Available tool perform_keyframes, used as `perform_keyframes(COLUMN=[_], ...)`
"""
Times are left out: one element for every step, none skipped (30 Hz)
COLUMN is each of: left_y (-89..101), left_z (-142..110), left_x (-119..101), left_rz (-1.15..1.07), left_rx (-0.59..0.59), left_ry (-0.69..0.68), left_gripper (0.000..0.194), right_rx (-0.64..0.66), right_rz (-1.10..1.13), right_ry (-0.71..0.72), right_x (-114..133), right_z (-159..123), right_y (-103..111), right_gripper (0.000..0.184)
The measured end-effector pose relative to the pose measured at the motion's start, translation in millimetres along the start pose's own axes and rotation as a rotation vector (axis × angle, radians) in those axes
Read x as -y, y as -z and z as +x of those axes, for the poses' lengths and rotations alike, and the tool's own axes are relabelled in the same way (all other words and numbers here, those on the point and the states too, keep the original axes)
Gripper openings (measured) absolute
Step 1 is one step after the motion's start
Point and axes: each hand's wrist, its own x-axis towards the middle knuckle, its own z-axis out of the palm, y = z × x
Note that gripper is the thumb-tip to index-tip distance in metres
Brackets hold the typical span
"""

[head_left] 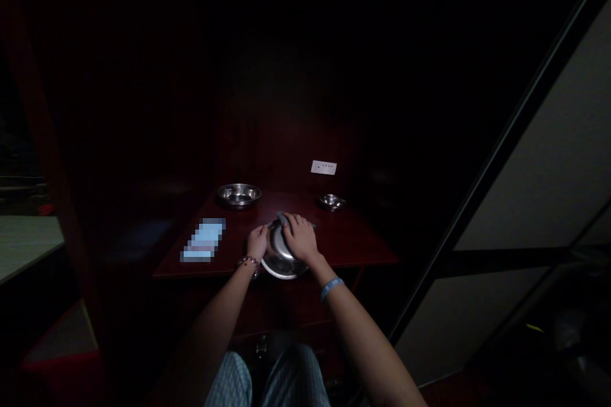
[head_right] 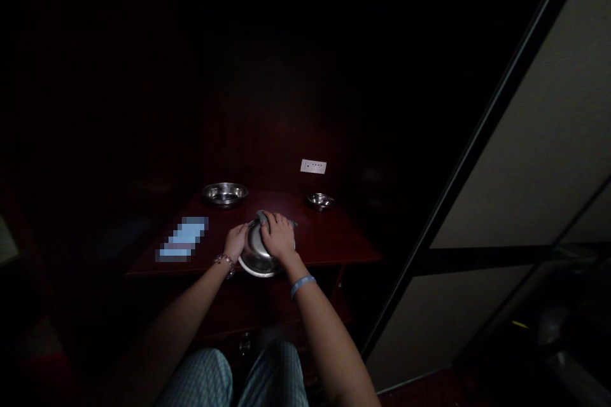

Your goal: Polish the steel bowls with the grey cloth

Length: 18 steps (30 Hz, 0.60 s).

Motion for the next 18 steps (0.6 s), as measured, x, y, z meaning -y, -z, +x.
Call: perform_keyframes(left_y=[-0.2, -0.3, -0.4, -0.5, -0.6, -0.7, -0.7, -0.7, -0.6, -0.5, -0.4, -0.3, -0.2, -0.2, -0.3, -0.5, -0.7, -0.9], left_z=[-0.6, -1.1, -1.5, -1.9, -2.2, -2.5, -2.8, -3.1, -3.5, -3.9, -4.5, -5.1, -5.9, -6.6, -7.4, -8.1, -8.7, -9.3], left_x=[-0.9, -1.5, -1.9, -2.1, -2.2, -2.3, -2.4, -2.7, -3.3, -4.1, -5.3, -6.7, -8.2, -9.9, -11.5, -13.0, -14.2, -15.2], left_rz=[0.017, 0.028, 0.027, 0.020, 0.011, 0.002, -0.005, -0.008, -0.005, 0.000, 0.007, 0.015, 0.022, 0.030, 0.039, 0.046, 0.050, 0.049], left_rx=[-0.012, -0.024, -0.033, -0.038, -0.039, -0.038, -0.035, -0.032, -0.029, -0.028, -0.026, -0.026, -0.026, -0.026, -0.029, -0.032, -0.035, -0.034], left_ry=[0.015, 0.028, 0.037, 0.038, 0.036, 0.034, 0.031, 0.029, 0.028, 0.028, 0.026, 0.024, 0.022, 0.020, 0.019, 0.020, 0.020, 0.018], left_gripper=[0.031, 0.032, 0.032, 0.032, 0.032, 0.032, 0.032, 0.032, 0.032, 0.032, 0.032, 0.032, 0.031, 0.031, 0.030, 0.030, 0.030, 0.031], right_rx=[-0.002, -0.003, -0.006, -0.012, -0.020, -0.032, -0.043, -0.052, -0.056, -0.058, -0.060, -0.065, -0.076, -0.093, -0.118, -0.150, -0.184, -0.220], right_rz=[0.010, 0.023, 0.040, 0.062, 0.088, 0.116, 0.144, 0.169, 0.192, 0.213, 0.234, 0.257, 0.282, 0.309, 0.340, 0.372, 0.404, 0.433], right_ry=[-0.022, -0.042, -0.058, -0.066, -0.068, -0.068, -0.069, -0.076, -0.090, -0.108, -0.127, -0.143, -0.154, -0.159, -0.160, -0.160, -0.159, -0.160], right_x=[-3.0, -6.0, -8.7, -11.2, -13.4, -15.1, -16.4, -17.2, -17.6, -17.5, -17.1, -16.4, -15.6, -14.7, -13.6, -12.6, -11.6, -10.5], right_z=[-1.4, -3.1, -5.2, -7.5, -10.1, -12.9, -15.9, -18.9, -22.0, -25.2, -28.5, -32.1, -35.9, -40.1, -44.8, -49.8, -55.3, -61.0], right_y=[-0.5, -0.9, -1.3, -1.5, -1.8, -1.9, -1.8, -1.6, -1.2, -0.7, -0.2, 0.1, 0.2, -0.3, -1.3, -3.0, -5.3, -8.2], right_gripper=[0.047, 0.048, 0.050, 0.051, 0.052, 0.053, 0.053, 0.054, 0.054, 0.055, 0.055, 0.056, 0.057, 0.057, 0.057, 0.057, 0.057, 0.057])
